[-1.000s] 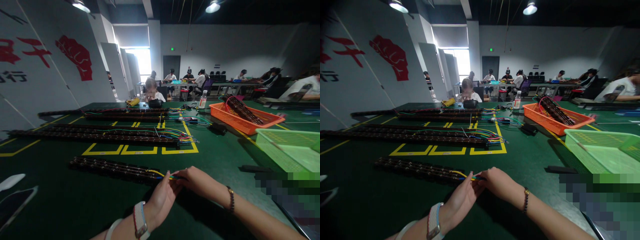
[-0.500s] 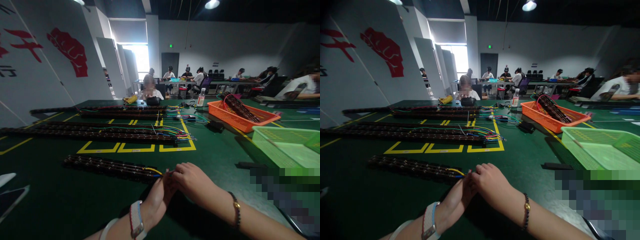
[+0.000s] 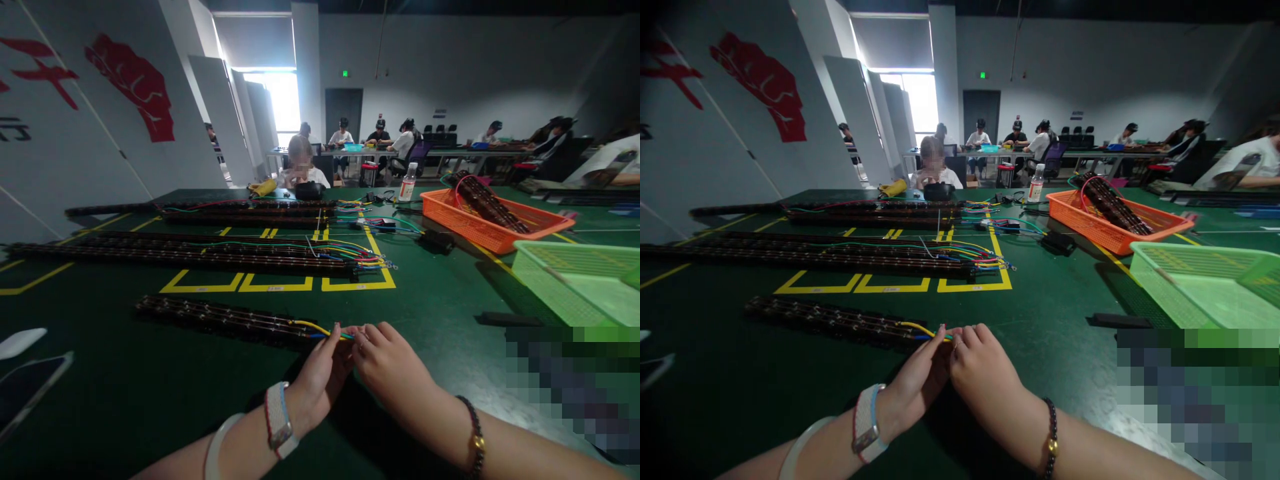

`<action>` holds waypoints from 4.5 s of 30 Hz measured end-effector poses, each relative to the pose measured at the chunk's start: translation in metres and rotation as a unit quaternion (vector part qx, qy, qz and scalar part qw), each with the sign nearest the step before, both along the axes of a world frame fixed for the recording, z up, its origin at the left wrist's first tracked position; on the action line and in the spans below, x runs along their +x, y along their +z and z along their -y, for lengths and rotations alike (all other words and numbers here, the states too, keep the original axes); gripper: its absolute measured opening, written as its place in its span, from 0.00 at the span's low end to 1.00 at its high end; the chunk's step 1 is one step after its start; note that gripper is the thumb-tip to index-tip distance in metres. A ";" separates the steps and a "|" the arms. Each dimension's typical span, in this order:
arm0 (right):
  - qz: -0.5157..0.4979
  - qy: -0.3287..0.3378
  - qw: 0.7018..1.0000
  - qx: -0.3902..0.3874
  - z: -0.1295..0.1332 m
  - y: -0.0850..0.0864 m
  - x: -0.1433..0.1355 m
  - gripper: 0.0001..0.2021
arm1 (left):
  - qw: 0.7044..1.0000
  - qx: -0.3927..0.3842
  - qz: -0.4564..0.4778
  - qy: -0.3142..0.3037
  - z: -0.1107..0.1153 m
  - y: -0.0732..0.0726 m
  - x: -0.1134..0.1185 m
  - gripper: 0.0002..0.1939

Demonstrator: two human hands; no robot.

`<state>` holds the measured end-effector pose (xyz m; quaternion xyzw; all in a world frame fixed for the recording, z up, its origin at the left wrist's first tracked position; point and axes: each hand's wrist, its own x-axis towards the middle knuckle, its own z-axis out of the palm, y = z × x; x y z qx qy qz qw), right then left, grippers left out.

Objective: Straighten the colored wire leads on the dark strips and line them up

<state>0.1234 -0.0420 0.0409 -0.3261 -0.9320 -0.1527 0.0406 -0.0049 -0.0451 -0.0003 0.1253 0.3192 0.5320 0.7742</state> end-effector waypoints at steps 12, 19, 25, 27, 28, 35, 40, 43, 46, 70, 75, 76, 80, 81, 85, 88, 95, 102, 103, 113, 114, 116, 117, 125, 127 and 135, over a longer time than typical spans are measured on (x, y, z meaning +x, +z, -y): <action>-0.031 -0.056 0.997 -0.037 -0.004 0.014 0.008 0.10 | 1.000 -0.013 0.002 0.006 0.000 0.000 0.000 0.10; -0.103 -0.103 0.966 -0.212 -0.017 0.009 0.018 0.19 | 1.000 -0.001 0.012 -0.011 0.000 0.003 0.000 0.10; -0.382 -0.100 0.828 -0.398 -0.015 -0.015 0.033 0.17 | 0.998 0.045 0.006 -0.039 -0.002 0.004 -0.001 0.12; -0.487 -0.109 0.730 -0.466 -0.015 -0.028 0.035 0.17 | 0.998 0.047 0.009 -0.042 -0.002 0.003 -0.002 0.13; -0.532 -0.117 0.672 -0.501 -0.014 -0.034 0.035 0.17 | 0.998 0.047 0.011 -0.043 -0.002 0.002 -0.002 0.14; -0.546 -0.190 0.514 -0.634 -0.006 -0.047 0.028 0.20 | 0.998 0.048 0.014 -0.038 -0.003 0.001 -0.002 0.14; -0.467 -0.218 0.592 -0.620 0.013 -0.047 0.023 0.21 | 0.998 0.049 0.008 -0.025 -0.004 0.002 -0.001 0.14; -0.406 -0.229 0.679 -0.567 0.024 -0.048 0.019 0.19 | 0.998 0.058 0.001 -0.013 -0.003 0.002 0.000 0.14; -0.345 -0.202 0.785 -0.473 0.033 -0.047 0.015 0.17 | 0.998 0.058 -0.010 -0.009 -0.002 0.001 0.000 0.14; -0.334 -0.075 0.927 -0.152 -0.098 -0.042 0.041 0.08 | 0.998 0.055 -0.028 -0.024 -0.001 0.006 -0.001 0.19; -0.327 -0.016 0.928 -0.178 -0.099 -0.053 0.040 0.10 | 0.998 0.054 -0.029 -0.025 -0.001 0.007 -0.002 0.18; -0.325 -0.010 0.929 -0.178 -0.099 -0.053 0.040 0.11 | 0.998 0.055 -0.029 -0.025 -0.001 0.006 -0.002 0.17; -0.361 -0.014 0.914 -0.182 -0.090 -0.045 0.044 0.12 | 0.997 0.059 -0.028 -0.034 -0.001 0.004 -0.003 0.17; -0.377 -0.012 0.909 -0.176 -0.086 -0.043 0.046 0.12 | 0.997 0.059 -0.028 -0.035 -0.001 0.005 -0.003 0.17; -0.355 0.104 0.925 -0.084 -0.067 -0.034 0.058 0.19 | 0.998 0.045 -0.040 -0.034 -0.001 0.007 -0.003 0.17; -0.244 0.210 0.947 0.009 -0.056 -0.031 0.059 0.21 | 0.998 0.039 -0.046 -0.036 -0.001 0.006 -0.002 0.16; -0.129 0.229 0.963 0.054 -0.057 -0.031 0.057 0.18 | 0.998 0.046 -0.030 -0.035 -0.001 0.005 -0.003 0.16; -0.221 0.176 0.957 0.071 -0.061 -0.038 0.058 0.20 | 0.996 0.066 -0.032 -0.055 0.001 0.012 -0.003 0.21; -0.229 0.157 0.959 0.063 -0.063 -0.038 0.058 0.20 | 0.996 0.068 -0.034 -0.056 0.001 0.010 -0.003 0.21; -0.220 0.003 0.975 0.018 -0.085 -0.046 0.055 0.21 | 0.994 0.057 -0.077 -0.044 0.003 0.008 -0.002 0.17; -0.204 0.005 0.979 0.017 -0.087 -0.047 0.054 0.21 | 0.995 0.055 -0.077 -0.044 0.003 0.009 -0.002 0.17; -0.174 0.016 0.985 0.013 -0.088 -0.048 0.054 0.21 | 0.995 0.054 -0.073 -0.043 0.003 0.008 -0.002 0.16; -0.161 0.022 0.987 0.012 -0.088 -0.048 0.053 0.21 | 0.995 0.054 -0.071 -0.040 0.002 0.008 -0.002 0.16; -0.115 0.036 0.993 0.015 -0.087 -0.045 0.049 0.22 | 0.996 0.042 -0.071 -0.039 0.003 0.011 -0.002 0.17; -0.110 0.038 0.993 0.011 -0.087 -0.044 0.048 0.22 | 0.996 0.043 -0.073 -0.038 0.003 0.012 -0.003 0.17; -0.094 0.009 0.995 -0.015 -0.088 -0.046 0.047 0.25 | 0.996 0.031 -0.082 -0.036 0.004 0.017 -0.002 0.13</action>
